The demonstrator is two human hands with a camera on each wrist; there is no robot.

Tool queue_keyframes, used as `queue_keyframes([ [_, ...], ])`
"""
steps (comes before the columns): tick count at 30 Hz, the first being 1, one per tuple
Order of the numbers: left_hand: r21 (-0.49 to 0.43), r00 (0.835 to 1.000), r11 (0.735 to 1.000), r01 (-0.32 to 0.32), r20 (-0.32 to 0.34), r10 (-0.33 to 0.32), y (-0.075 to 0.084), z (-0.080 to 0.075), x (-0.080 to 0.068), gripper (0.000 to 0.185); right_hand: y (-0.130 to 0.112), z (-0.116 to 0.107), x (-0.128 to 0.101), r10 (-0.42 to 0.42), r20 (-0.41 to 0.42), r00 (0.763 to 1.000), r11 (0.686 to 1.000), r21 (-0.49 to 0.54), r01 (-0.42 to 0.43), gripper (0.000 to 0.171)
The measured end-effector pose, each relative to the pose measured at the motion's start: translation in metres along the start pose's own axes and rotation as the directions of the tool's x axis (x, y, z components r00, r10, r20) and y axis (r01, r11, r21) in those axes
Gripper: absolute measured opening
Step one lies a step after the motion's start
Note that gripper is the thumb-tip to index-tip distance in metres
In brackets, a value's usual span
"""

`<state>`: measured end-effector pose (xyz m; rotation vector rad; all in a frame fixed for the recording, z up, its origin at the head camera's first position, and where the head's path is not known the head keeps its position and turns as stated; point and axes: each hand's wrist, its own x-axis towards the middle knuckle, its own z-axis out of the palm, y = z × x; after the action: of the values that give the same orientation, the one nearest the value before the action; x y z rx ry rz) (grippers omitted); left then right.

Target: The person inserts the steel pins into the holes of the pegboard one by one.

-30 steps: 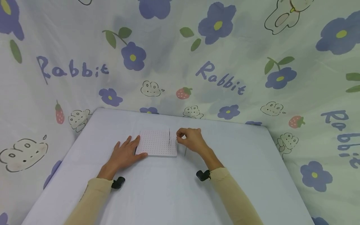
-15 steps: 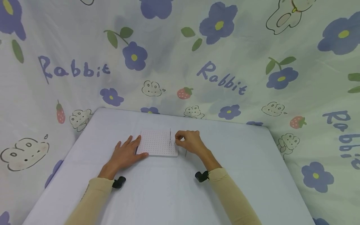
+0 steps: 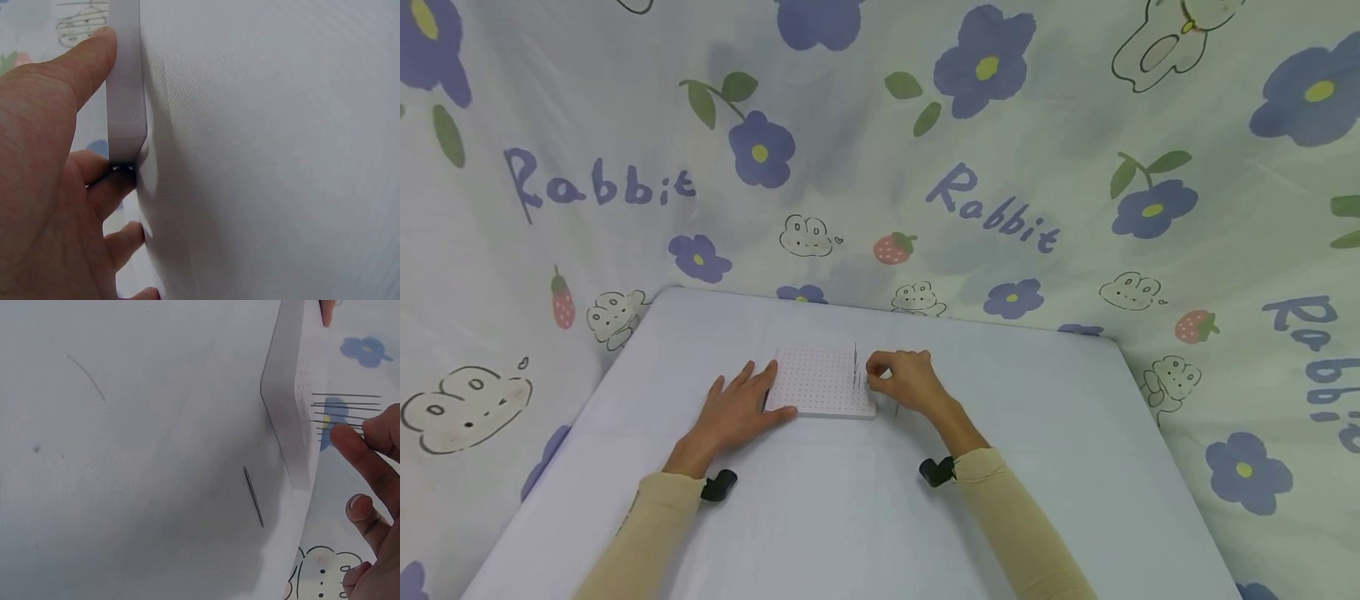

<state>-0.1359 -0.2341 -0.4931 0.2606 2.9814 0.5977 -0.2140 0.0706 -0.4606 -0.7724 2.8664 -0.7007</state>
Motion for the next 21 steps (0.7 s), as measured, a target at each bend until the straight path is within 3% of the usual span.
queue_keyframes([
  [9,0.003,1.0,1.0,0.001,0.004,-0.001,0.0006,-0.0003,0.0001,0.098,0.0026,0.0069,0.0024,0.008,0.035,0.999,1.0,-0.019,-0.007,0.004],
  [21,0.004,1.0,1.0,0.001,-0.005,-0.001,-0.0009,0.0006,0.0003,0.099,0.0011,0.0094,0.0024,0.028,0.015,0.999,0.997,-0.074,-0.027,0.003],
])
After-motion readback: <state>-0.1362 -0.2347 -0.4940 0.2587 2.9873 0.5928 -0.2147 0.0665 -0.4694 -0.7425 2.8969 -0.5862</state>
